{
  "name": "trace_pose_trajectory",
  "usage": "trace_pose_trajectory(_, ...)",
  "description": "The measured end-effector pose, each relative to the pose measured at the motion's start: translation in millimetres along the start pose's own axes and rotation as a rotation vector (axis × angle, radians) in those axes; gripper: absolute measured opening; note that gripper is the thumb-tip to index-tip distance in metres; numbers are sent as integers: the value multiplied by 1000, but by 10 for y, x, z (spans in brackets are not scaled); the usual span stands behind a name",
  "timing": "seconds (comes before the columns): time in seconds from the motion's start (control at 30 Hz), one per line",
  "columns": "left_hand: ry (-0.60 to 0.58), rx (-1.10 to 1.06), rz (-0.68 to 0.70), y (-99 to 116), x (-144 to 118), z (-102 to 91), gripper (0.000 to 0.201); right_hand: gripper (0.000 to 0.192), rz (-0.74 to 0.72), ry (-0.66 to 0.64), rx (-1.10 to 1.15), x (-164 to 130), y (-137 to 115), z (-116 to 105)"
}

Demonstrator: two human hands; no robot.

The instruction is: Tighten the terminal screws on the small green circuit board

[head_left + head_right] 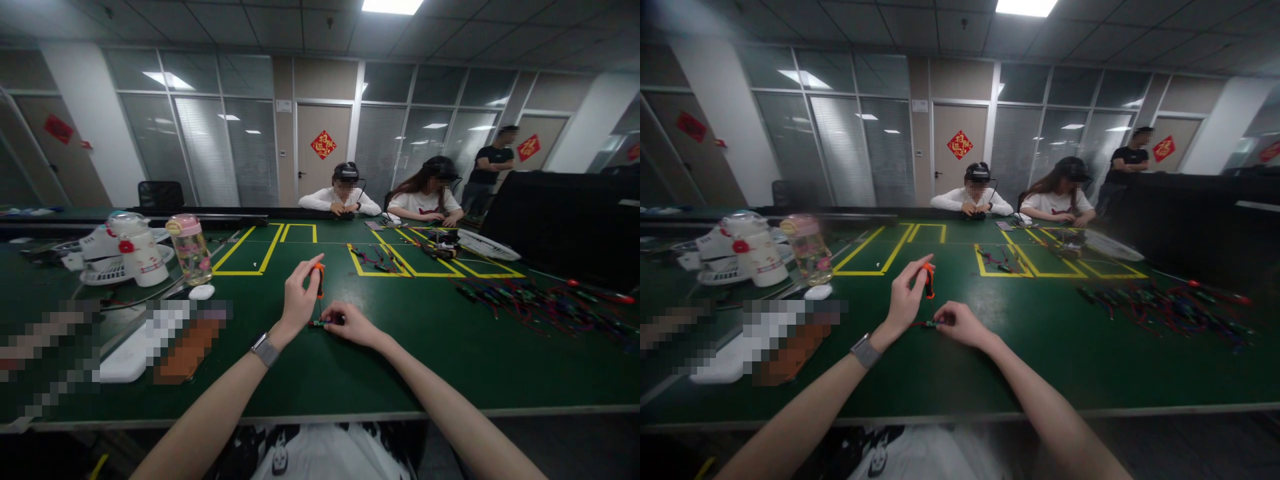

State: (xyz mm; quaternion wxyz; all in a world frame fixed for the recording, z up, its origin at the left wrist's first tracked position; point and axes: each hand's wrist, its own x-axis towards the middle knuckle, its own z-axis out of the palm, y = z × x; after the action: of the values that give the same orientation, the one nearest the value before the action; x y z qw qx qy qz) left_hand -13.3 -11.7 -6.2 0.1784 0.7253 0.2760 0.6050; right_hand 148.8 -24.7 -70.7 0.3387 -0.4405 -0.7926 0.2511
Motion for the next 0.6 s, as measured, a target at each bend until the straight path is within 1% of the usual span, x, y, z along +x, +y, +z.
trace_pose_trajectory(0.1,40,78,33,11,0,-3,24,17,4,2,1,0,-1,0)
trace_pose_trajectory(0.17,42,86,27,14,-2,-4,23,17,0,3,6,1,6,1)
trace_pose_trajectory(0.3,-31,-11,-11,-5,-4,3,33,16,-12,-4,13,2,23,2)
trace_pose_trajectory(0.37,-43,-66,-32,-20,-3,11,35,16,-16,-6,10,2,25,2)
trace_pose_trajectory(0.43,-27,-71,-34,-26,-2,16,34,17,-15,-5,3,2,24,1)
trace_pose_trajectory(0.6,53,92,37,12,1,0,22,17,-8,-2,5,3,15,0)
